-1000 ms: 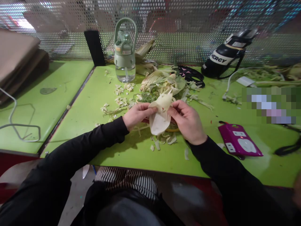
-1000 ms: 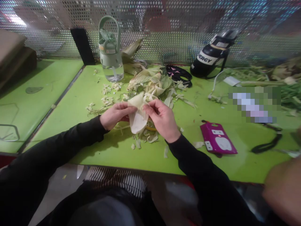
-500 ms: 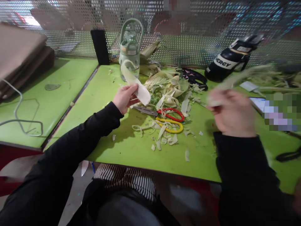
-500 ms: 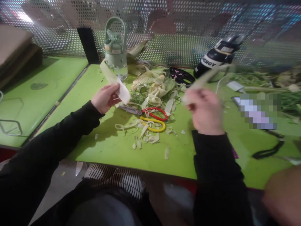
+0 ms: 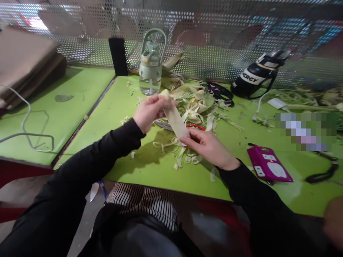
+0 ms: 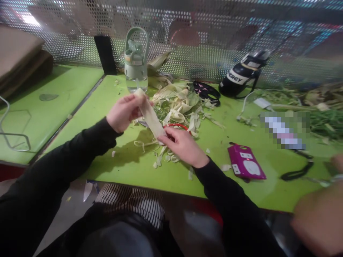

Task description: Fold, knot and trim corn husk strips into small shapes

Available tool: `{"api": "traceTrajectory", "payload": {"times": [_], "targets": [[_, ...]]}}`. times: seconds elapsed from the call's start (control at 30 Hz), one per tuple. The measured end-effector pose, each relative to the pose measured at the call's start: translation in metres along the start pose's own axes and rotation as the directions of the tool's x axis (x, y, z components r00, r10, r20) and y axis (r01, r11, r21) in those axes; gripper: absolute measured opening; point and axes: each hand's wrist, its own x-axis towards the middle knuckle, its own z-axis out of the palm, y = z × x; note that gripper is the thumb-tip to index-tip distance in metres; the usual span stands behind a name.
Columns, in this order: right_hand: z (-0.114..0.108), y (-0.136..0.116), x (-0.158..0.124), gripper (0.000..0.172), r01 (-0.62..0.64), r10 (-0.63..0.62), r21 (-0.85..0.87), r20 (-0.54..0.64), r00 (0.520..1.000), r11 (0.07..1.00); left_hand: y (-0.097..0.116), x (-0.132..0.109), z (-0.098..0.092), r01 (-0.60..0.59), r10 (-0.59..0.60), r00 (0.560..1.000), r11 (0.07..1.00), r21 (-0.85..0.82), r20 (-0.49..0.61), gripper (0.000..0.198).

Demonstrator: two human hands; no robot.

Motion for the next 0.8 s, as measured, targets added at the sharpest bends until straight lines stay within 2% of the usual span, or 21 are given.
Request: {"api": "traceTrajectory", "payload": {"times": [0.1, 0.17, 0.2, 0.27, 0.3, 0.33, 0.37, 0.4, 0.47, 0.5, 0.53, 0.57, 0.6, 0.67, 0.8], "targets": [[-0.008, 0.004, -0.007, 0.049, -0.069, 0.068, 0.079, 0.026, 0.997, 0.994, 0.026, 0.010, -0.026, -0.102, 0.094, 0.986, 0.993, -0.051, -0.136, 0.016], [-0.011, 0.001, -0.011, 0.049, -0.104, 0.110, 0.123, -0.038, 0.993, 0.987, 0.034, 0.010, -0.038, -0.156, 0.126, 0.959, 0.983, -0.100, -0.255, 0.017], [-0.012, -0.002, -0.011, 0.049, -0.109, 0.122, 0.139, -0.087, 0.989, 0.984, 0.034, 0.006, -0.040, -0.146, 0.113, 0.959, 0.983, -0.109, -0.259, 0.015], [-0.011, -0.009, -0.010, 0.048, -0.097, 0.122, 0.155, -0.166, 0.978, 0.983, 0.025, -0.004, -0.036, -0.027, 0.026, 0.996, 0.999, -0.017, -0.084, 0.019], [-0.010, -0.012, -0.007, 0.048, -0.082, 0.108, 0.148, -0.178, 0.978, 0.986, 0.018, -0.011, -0.030, 0.054, -0.056, 0.998, 0.997, 0.049, 0.039, 0.023], [-0.010, -0.014, -0.004, 0.048, -0.069, 0.090, 0.137, -0.160, 0.983, 0.988, 0.011, -0.018, -0.023, 0.133, -0.154, 0.973, 0.983, 0.126, 0.172, 0.024], [-0.010, -0.015, -0.001, 0.049, -0.055, 0.070, 0.124, -0.127, 0.989, 0.991, 0.005, -0.023, -0.015, 0.177, -0.224, 0.940, 0.965, 0.192, 0.258, 0.022], [-0.012, -0.013, 0.002, 0.050, -0.047, 0.056, 0.108, -0.082, 0.995, 0.993, 0.000, -0.028, -0.008, 0.171, -0.233, 0.932, 0.958, 0.228, 0.279, 0.016], [-0.017, -0.005, 0.005, 0.053, -0.052, 0.053, 0.041, -0.032, 0.998, 0.998, -0.003, -0.032, 0.000, 0.122, -0.163, 0.964, 0.973, 0.195, 0.210, 0.002], [-0.020, 0.001, 0.004, 0.055, -0.052, 0.051, -0.035, -0.041, 0.998, 0.998, -0.002, -0.032, 0.000, 0.105, -0.128, 0.978, 0.984, 0.142, 0.166, 0.005], [-0.023, 0.008, 0.003, 0.051, -0.055, 0.051, -0.208, -0.025, 0.998, 0.977, -0.001, -0.031, -0.002, 0.100, -0.111, 0.986, 0.991, 0.090, 0.124, 0.007], [-0.026, 0.015, 0.000, 0.044, -0.051, 0.040, -0.413, -0.036, 0.999, 0.909, 0.001, -0.029, -0.006, 0.116, -0.121, 0.988, 0.992, 0.052, 0.101, 0.008], [-0.028, 0.021, -0.003, 0.036, -0.058, 0.039, -0.485, -0.051, 0.998, 0.873, 0.002, -0.028, -0.011, 0.136, -0.138, 0.986, 0.990, 0.029, 0.090, 0.007], [-0.028, 0.028, -0.008, 0.026, -0.051, 0.024, -0.561, -0.054, 0.998, 0.826, 0.001, -0.025, -0.023, 0.162, -0.161, 0.984, 0.987, -0.008, 0.070, 0.005], [-0.029, 0.025, -0.008, 0.022, -0.020, 0.004, -0.634, -0.026, 1.000, 0.773, -0.007, -0.020, -0.038, 0.175, -0.176, 0.984, 0.983, -0.062, 0.001, 0.002]]}}
